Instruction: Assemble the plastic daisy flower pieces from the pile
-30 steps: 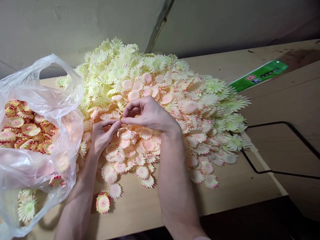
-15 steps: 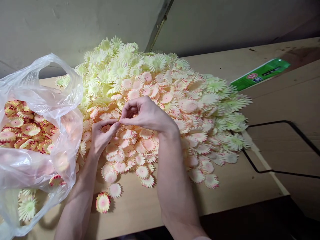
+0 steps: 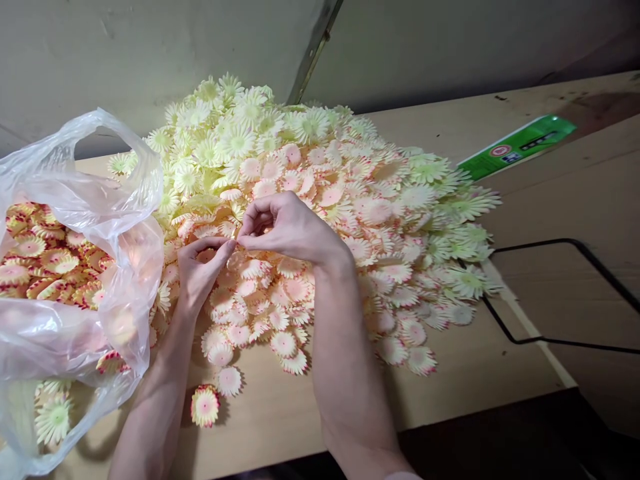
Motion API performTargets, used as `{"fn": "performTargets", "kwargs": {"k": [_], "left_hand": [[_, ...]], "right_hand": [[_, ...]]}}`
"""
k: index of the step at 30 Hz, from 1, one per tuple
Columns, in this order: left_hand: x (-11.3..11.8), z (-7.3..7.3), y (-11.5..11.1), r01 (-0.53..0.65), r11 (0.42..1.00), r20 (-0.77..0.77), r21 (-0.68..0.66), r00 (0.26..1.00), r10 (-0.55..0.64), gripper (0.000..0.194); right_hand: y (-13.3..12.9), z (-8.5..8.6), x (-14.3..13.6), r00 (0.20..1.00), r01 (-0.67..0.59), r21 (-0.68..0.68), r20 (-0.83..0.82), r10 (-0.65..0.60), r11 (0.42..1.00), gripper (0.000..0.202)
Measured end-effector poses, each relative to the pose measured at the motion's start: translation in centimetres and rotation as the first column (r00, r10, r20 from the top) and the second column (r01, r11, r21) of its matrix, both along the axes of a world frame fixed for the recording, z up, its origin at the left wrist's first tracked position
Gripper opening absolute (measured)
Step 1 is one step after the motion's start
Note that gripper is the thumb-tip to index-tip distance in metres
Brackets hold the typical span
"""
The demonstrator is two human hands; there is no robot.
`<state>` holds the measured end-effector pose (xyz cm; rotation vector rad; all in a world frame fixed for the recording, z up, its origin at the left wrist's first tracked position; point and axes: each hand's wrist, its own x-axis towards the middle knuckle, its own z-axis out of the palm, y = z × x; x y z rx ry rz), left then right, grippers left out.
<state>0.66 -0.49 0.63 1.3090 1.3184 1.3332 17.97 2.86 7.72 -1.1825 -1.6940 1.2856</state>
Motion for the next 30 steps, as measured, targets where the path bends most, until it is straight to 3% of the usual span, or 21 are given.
{"fn": "performTargets", "kwargs": {"k": [8, 30], "left_hand": [[-0.05, -0.23, -0.02, 0.074, 0.997, 0.028, -0.006, 0.997, -0.073, 0.023], [-0.15, -0.32, 0.11, 0.053, 0.998, -0.006, -0.020, 0.999, -0.053, 0.021]], "right_hand": [[0.00, 0.04, -0.01, 1.000, 0.007, 0.030, 0.010, -0.007, 1.000, 0.011], [-0.40, 0.78, -0.78, 0.978, -0.003, 0.132, 0.206, -0.025, 0.991, 0.009]]}}
